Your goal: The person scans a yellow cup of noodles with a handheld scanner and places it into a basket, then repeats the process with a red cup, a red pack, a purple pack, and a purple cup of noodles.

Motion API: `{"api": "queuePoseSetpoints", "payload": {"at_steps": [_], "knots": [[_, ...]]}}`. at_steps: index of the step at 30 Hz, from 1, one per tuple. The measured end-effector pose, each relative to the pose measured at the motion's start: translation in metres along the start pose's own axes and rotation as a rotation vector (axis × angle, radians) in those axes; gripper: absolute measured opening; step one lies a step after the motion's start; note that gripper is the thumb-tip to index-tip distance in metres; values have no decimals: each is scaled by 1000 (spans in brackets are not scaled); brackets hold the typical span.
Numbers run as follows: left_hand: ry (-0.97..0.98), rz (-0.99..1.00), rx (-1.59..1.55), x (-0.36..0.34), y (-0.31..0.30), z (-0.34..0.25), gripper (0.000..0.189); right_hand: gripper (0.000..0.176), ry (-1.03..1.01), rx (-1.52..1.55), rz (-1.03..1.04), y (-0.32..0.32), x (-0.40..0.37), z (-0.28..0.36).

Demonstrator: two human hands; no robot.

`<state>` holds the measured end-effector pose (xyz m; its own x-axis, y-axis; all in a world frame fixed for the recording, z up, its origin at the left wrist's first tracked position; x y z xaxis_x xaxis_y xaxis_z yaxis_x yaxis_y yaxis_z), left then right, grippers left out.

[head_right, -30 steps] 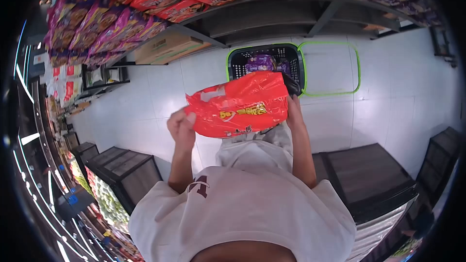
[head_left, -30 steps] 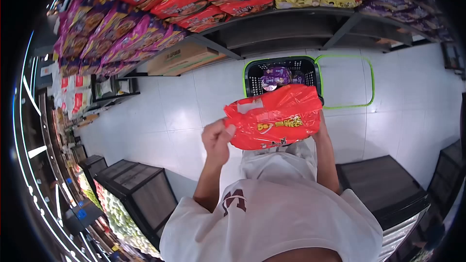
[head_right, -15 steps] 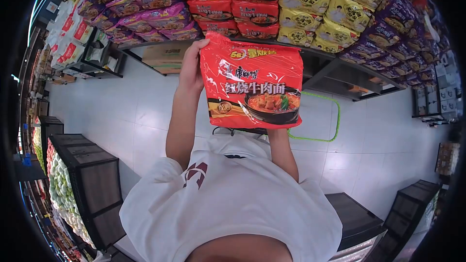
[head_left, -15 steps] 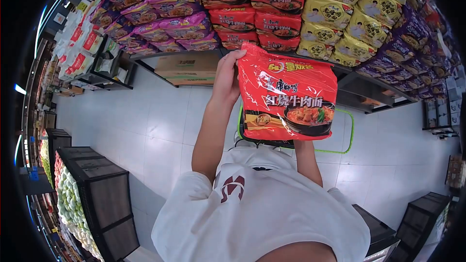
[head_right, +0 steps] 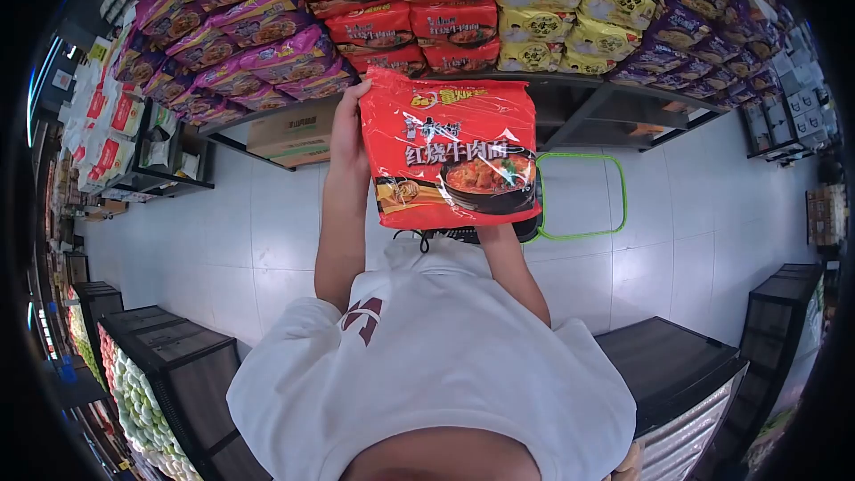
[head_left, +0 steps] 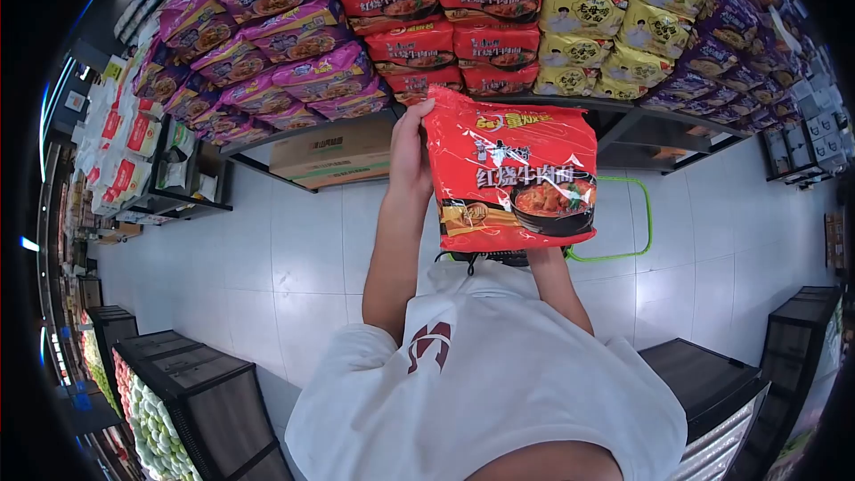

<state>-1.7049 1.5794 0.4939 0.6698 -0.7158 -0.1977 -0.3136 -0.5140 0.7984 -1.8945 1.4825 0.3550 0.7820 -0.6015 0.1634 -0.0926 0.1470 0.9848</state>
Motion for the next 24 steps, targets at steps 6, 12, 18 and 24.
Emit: {"api": "queuePoseSetpoints", "payload": {"at_steps": [6, 12, 18, 24], "knots": [[481, 44, 337, -20, -17, -20, 21, 57, -41, -78, -34, -9, 2, -12], [111, 121, 405, -77, -17, 27, 77, 57, -71, -153, -87, -29, -5, -8], [51, 179, 458, -86, -26, 38, 85, 56, -98, -222, -157, -52, -15, 1], [-19, 151, 382, -85, -28, 39, 84, 53, -16, -142, 61, -13, -8, -8]]}}
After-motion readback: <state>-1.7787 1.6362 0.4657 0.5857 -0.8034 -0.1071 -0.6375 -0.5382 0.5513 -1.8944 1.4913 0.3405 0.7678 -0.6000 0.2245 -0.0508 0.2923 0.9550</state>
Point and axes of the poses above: each hand's wrist, its own x-axis towards the middle knuckle, its own y-axis out of the palm, z = x × y, the point moved 8 cm from there along x, towards the middle knuckle, and after that the axes turned 1 degree about -z, right-handed, at the moved point
